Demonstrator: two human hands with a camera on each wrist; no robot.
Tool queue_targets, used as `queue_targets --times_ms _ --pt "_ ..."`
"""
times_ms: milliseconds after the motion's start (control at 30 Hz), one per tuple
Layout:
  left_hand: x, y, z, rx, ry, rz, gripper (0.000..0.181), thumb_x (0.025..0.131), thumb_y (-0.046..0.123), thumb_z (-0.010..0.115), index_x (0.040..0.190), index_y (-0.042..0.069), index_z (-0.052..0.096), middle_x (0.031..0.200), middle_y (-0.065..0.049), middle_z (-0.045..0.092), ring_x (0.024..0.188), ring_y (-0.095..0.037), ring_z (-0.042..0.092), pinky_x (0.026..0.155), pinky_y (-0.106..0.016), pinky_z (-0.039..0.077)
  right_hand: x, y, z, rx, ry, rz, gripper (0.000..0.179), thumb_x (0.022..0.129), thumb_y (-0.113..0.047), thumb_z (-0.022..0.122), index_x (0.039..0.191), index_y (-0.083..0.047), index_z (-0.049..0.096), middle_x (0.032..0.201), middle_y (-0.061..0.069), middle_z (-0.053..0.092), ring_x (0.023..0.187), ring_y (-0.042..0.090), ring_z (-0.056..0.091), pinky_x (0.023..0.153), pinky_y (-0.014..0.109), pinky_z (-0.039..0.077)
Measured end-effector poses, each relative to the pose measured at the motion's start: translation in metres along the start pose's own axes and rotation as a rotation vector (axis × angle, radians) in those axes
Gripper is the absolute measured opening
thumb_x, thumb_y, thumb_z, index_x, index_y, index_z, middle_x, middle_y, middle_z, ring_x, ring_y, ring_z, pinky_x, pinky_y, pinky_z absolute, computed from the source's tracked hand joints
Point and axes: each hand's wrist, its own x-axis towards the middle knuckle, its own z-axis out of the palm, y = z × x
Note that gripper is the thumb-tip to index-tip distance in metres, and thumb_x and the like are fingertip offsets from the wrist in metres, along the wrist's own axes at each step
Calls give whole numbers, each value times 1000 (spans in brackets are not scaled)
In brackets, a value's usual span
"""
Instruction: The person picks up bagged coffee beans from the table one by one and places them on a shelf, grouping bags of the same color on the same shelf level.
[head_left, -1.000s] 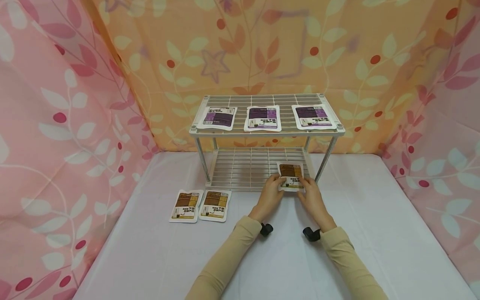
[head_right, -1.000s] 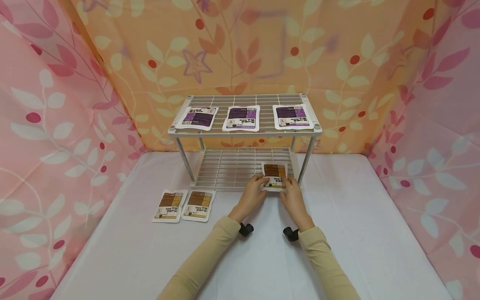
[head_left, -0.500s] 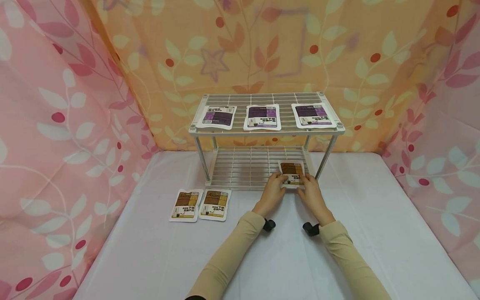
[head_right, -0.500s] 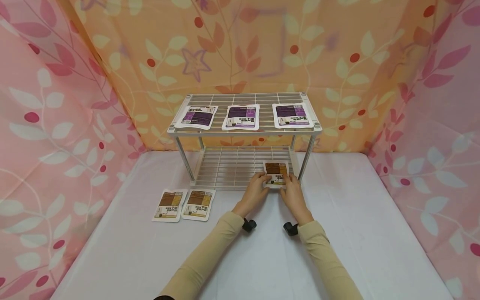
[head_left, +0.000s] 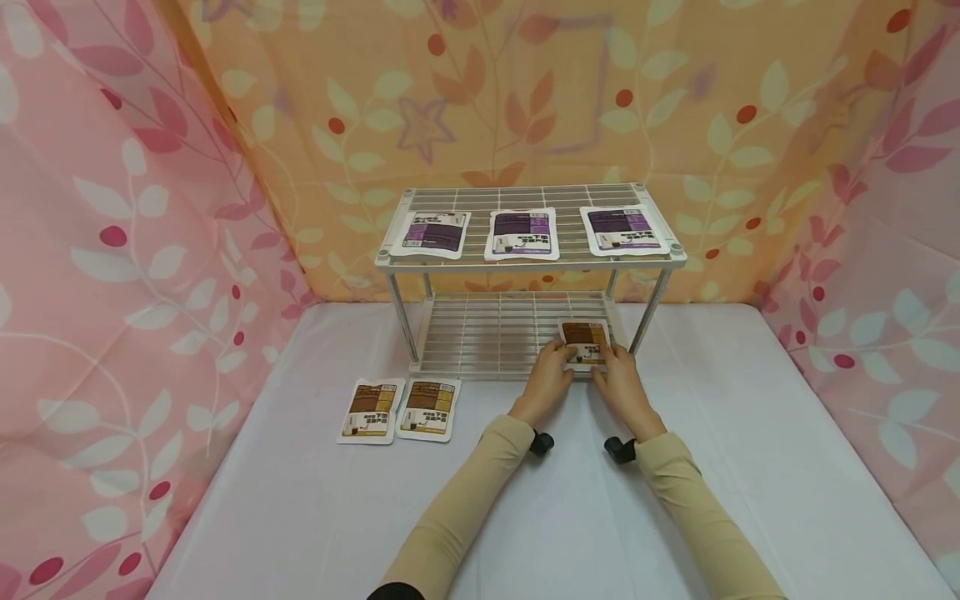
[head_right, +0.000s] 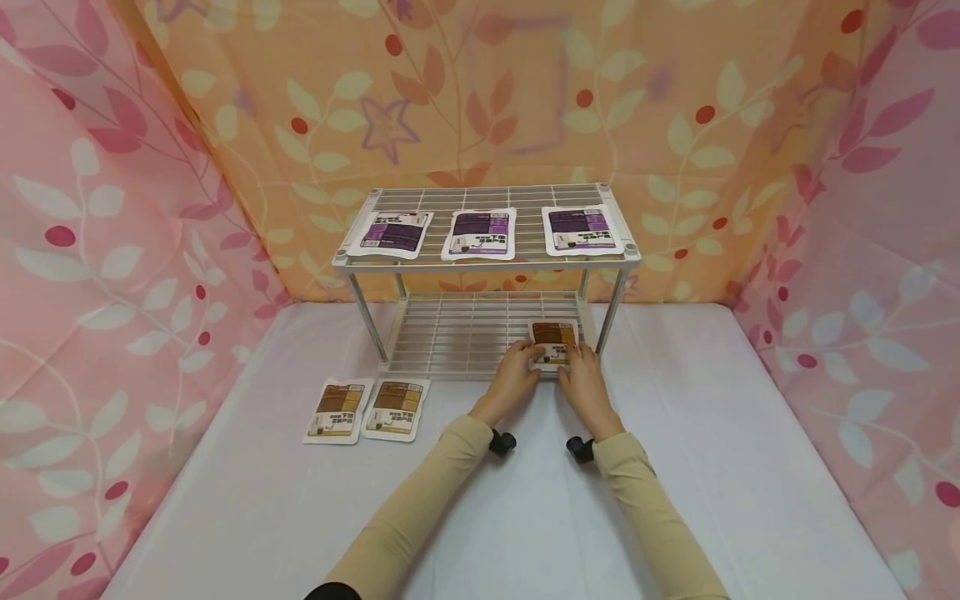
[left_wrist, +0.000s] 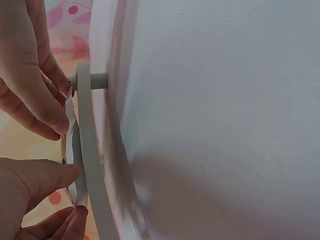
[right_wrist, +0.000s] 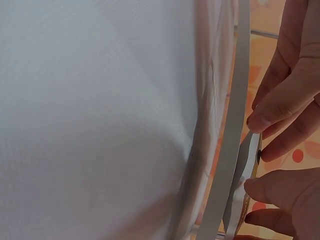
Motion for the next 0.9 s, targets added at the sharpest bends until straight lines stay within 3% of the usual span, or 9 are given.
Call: queue_targets --times_ms 467,667,900 --pt "-1 -1 -1 37 -25 27 40 86 12 64 125 6 58 135 -19 47 124 -31 46 103 -37 39 1 -4 -1 7 -12 7 49 86 -9 60 126 17 45 127 40 40 114 54 41 94 60 38" --pt "-7 -5 -5 19 17 54 39 85 12 65 123 6 59 136 -18 47 123 -31 47 102 -37 40 0 -13 1 -4 65 -60 44 83 -8 63 118 17 52 124 37 47 111 52 45 93 59 39" --pt "-20 -10 -12 -44 73 46 37 85 10 64 122 5 60 131 -18 51 121 -31 47 99 -39 42 -1 -25 8 34 114 -112 40 82 -5 63 119 11 56 118 34 52 106 48 49 88 57 42"
